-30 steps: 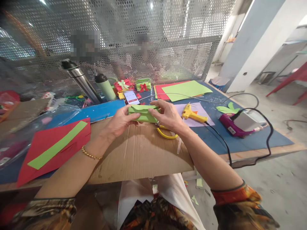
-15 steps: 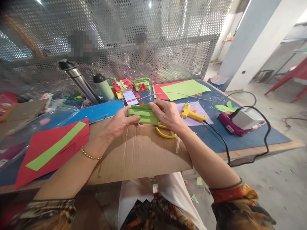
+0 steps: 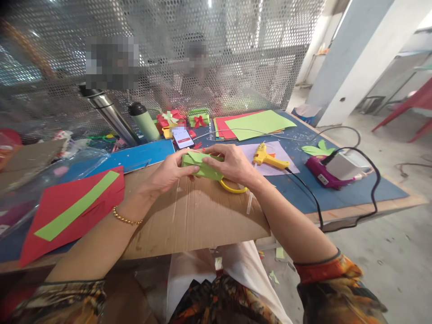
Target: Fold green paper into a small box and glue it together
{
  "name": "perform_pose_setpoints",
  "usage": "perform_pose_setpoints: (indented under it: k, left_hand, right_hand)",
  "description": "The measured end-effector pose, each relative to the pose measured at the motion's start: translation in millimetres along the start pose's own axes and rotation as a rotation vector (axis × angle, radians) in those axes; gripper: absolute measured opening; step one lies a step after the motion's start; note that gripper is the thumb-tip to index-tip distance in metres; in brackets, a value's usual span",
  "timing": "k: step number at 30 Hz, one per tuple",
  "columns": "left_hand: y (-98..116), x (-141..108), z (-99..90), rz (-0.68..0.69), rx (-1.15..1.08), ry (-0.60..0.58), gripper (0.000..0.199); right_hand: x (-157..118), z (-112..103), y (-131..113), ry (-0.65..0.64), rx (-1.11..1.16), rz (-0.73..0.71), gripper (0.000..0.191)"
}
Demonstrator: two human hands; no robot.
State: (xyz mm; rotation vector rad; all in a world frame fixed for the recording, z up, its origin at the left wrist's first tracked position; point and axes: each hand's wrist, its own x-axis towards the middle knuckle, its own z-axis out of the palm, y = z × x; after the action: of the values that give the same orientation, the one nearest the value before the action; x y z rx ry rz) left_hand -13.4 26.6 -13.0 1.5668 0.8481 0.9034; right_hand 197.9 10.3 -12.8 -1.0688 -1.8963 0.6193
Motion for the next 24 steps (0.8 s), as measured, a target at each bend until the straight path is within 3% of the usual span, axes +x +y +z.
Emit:
perform_pose_setpoints:
  k: [17,24]
  left_hand:
    - [3.1,-0.8,-7.3,0.016,0.054,-0.141,0.046]
    - [1.1,-0.8,-9.6,0.007,0.100,-0.167,0.056]
  right_hand:
    - [1.3,-2.5,-0.8,-0.092,0.040,0.015,0.037]
    - [1.1,-3.7,-2.5,-0.114,0.001,-0.007,0.035]
